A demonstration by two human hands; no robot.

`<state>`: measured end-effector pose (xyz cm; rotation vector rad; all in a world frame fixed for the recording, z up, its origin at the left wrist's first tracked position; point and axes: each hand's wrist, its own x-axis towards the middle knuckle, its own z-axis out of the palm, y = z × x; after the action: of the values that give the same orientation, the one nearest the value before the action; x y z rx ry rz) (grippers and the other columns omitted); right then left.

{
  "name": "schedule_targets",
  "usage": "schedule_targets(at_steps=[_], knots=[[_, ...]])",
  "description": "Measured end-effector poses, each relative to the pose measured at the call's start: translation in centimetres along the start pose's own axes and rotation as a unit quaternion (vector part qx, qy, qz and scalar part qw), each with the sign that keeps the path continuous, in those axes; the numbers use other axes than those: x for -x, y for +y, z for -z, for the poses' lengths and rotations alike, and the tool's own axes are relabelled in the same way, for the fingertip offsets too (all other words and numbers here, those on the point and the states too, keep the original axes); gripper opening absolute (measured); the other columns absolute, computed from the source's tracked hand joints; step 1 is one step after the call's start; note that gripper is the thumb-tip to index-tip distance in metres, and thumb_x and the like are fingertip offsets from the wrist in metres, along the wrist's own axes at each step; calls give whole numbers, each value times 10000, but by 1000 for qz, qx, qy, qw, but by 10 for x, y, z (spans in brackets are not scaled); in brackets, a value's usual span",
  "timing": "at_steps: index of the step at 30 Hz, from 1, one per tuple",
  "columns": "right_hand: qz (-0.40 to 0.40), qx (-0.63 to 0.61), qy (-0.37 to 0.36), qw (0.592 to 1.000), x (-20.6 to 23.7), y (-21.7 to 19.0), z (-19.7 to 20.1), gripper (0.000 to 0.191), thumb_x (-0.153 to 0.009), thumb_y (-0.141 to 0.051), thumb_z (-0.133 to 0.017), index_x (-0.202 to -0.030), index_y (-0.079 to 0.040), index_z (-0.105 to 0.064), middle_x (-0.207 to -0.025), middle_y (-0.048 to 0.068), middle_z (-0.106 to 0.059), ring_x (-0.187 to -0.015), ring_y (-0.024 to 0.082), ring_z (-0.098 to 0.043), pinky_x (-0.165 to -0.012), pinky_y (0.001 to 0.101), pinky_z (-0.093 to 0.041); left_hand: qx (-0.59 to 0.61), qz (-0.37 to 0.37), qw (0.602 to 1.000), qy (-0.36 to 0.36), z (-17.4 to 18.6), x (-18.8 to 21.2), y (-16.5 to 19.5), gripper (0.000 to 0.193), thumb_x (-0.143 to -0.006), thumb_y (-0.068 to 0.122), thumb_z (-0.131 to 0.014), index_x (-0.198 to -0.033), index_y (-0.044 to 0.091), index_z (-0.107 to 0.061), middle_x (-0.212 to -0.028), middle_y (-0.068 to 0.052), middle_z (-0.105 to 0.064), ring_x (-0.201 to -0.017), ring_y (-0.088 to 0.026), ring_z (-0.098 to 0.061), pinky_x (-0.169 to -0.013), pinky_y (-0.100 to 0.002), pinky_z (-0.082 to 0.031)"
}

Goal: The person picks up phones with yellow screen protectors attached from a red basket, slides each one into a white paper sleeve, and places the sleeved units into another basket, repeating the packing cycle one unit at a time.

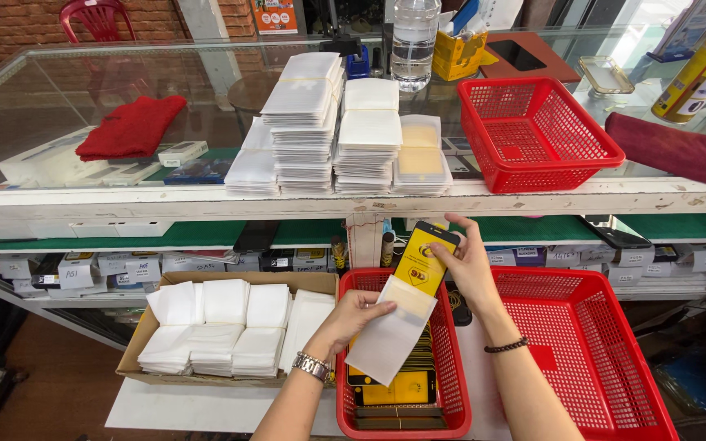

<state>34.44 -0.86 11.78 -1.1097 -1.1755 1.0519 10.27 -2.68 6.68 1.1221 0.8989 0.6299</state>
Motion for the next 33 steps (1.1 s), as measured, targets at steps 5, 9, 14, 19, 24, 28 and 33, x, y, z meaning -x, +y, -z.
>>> schedule_targets(at_steps=[5, 9, 14, 19, 24, 28, 33], knots=[[-28, 115, -86, 989, 34, 6, -11, 402, -982, -105, -658, -1365, -25, -564, -1221, 105, -725, -1115, 158, -688, -936, 315, -594, 95, -23, 995, 30, -10, -23, -9, 345, -898, 242, -763, -1142, -1, -756, -991, -96, -795, -810, -119, -742, -726, -265, -592], [-138, 19, -112, 984, 68, 10, -23, 816, -868, -70, -691, -1549, -184, -256, -1238, 113, -686, -1075, 190, -672, -900, 328, -582, 163, -61, 977, 124, -29, -38, -9, 372, -890, 224, -773, -1167, -23, -748, -1014, -104, -796, -852, -138, -736, -760, -284, -577], [-75, 223, 151, 960, 62, 21, 40, 763, -834, 1, -691, -1491, -124, -324, -1262, 168, -598, -1074, 290, -672, -821, 395, -636, 2, -60, 968, 245, -23, -42, -13, 427, -947, 298, -671, -1330, 113, -631, -1136, -54, -737, -999, -110, -700, -871, -291, -583], [-229, 379, 275, 853, 77, 63, 160, 486, -960, -40, -581, -1423, -163, -504, -1201, 248, -672, -1049, 433, -694, -910, 517, -569, -327, 16, 835, 443, 58, -11, -39, 471, -941, 354, -651, -1339, 104, -635, -1163, -181, -741, -1032, -357, -668, -993, -438, -509], [-318, 529, 46, 785, 90, 111, 166, 559, -864, -193, -699, -1396, -313, -580, -1380, 216, -549, -1325, 405, -433, -1105, 549, -362, -421, 61, 788, 444, 76, 6, -64, 664, -840, 369, -767, -1346, -15, -577, -1205, -277, -664, -1160, -434, -612, -1013, -502, -471], [-229, 563, 199, 769, 74, 105, 135, 414, -873, -253, -731, -1287, -242, -705, -1553, 258, -380, -1406, 470, -297, -998, 561, -333, -452, 97, 786, 410, 75, 9, -62, 680, -834, 396, -775, -1339, -15, -579, -1188, -262, -686, -1165, -399, -631, -1019, -473, -498], [-98, 377, 131, 912, 46, 70, 21, 210, -990, -258, -564, -1143, -174, -681, -852, 135, -741, -745, 283, -744, -690, 432, -587, -414, 52, 793, 444, 70, 12, -51, 427, -785, 360, -780, -1060, 46, -692, -996, -174, -746, -989, -337, -700, -880, -452, -552]])
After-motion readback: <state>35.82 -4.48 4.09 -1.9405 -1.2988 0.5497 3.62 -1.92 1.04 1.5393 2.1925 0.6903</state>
